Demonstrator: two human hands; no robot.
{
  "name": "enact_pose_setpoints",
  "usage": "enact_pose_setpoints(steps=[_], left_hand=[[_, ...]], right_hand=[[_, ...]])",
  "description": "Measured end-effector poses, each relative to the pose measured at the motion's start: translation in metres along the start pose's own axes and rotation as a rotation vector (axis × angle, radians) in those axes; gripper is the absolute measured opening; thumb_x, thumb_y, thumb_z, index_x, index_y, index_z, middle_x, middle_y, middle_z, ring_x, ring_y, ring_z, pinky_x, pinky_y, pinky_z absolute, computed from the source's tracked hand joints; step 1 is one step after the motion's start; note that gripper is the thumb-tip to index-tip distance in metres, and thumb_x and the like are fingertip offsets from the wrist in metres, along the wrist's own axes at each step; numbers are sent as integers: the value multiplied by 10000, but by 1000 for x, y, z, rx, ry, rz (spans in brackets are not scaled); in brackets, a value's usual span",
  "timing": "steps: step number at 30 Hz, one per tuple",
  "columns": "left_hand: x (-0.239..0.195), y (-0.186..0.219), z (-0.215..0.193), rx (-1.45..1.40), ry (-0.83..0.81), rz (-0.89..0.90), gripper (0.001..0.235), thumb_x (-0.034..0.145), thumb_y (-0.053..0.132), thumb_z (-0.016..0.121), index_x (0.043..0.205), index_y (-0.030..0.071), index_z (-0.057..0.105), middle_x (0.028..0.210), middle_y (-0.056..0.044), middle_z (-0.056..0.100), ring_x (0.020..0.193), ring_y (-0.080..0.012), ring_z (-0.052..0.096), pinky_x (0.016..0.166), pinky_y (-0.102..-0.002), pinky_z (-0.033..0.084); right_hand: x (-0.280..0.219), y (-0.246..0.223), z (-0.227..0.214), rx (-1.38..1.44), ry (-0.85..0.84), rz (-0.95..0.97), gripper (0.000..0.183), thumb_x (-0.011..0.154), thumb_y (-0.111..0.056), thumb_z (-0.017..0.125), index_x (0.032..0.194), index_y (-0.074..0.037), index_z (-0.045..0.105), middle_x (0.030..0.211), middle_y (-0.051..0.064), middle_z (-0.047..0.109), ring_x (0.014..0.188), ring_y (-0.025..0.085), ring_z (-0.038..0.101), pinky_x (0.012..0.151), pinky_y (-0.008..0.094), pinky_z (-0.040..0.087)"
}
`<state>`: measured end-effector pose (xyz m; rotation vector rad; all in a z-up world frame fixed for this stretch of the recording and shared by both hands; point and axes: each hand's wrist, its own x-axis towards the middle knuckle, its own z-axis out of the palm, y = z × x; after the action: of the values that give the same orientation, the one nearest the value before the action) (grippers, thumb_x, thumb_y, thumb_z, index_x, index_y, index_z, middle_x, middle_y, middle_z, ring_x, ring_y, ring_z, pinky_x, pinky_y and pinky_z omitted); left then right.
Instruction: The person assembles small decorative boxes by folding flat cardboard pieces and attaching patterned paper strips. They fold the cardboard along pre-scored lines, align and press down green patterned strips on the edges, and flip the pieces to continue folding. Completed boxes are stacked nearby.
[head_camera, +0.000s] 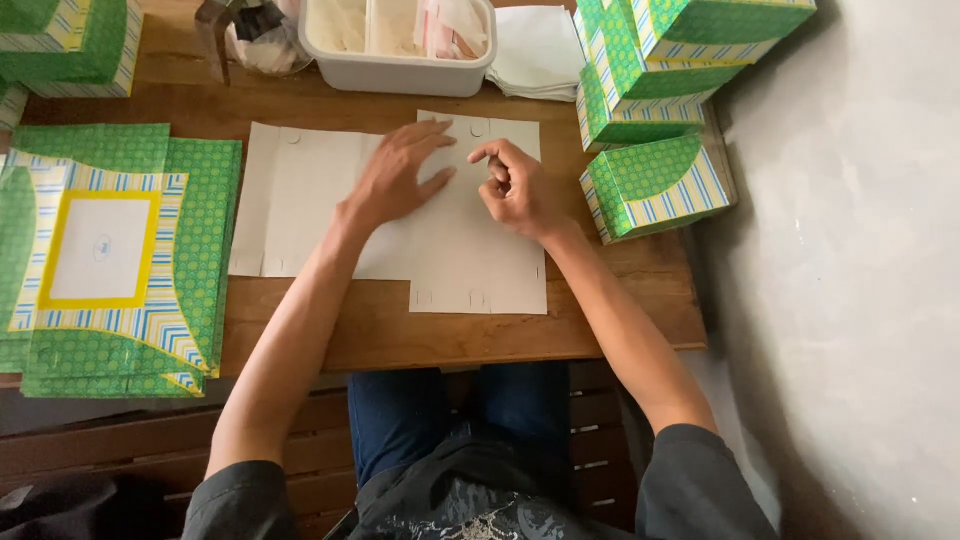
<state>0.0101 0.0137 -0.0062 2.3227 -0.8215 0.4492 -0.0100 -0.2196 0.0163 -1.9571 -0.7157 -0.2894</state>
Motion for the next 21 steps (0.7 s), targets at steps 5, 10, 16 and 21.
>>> enact_pose_setpoints(steps=[5, 10, 16, 21], left_hand=[[-3, -17, -33, 54, 104, 25, 330, 956, 185, 757, 1253, 56, 694, 1345, -204, 649, 1299, -398, 541, 1071, -550, 423], [-16, -28, -70, 129, 48, -139, 434, 983, 203, 756, 1356, 24, 628, 1393, -227, 603, 1303, -396, 500, 1079, -581, 406], [-36, -40, -96, 136, 111, -370, 397, 1023, 275, 677, 1294, -14, 652, 1258, -206, 621, 1207, -386, 490, 937, -539, 445], [-35, -38, -91, 244, -142, -538, 734, 903, 519, 737, 1436, 50, 550, 1435, -273, 450, 1329, -439, 364, 1044, -623, 363]], right_hand=[[6, -7, -13, -9, -51, -30, 356, 804, 100, 539, 1097, -84, 621, 691, -13, 340, 588, 116, 392, 540, 253, 416], [12, 6, -31, -71, -61, -106, 271, 819, 63, 506, 1043, -64, 591, 690, -34, 330, 583, 83, 318, 494, 222, 293], [15, 0, -38, -216, 51, -220, 314, 781, 60, 481, 1019, -62, 646, 738, 16, 417, 654, 158, 429, 624, 285, 382], [11, 10, -31, -233, -34, 19, 212, 857, -19, 570, 1007, -94, 699, 634, -44, 453, 642, 125, 456, 656, 283, 441]])
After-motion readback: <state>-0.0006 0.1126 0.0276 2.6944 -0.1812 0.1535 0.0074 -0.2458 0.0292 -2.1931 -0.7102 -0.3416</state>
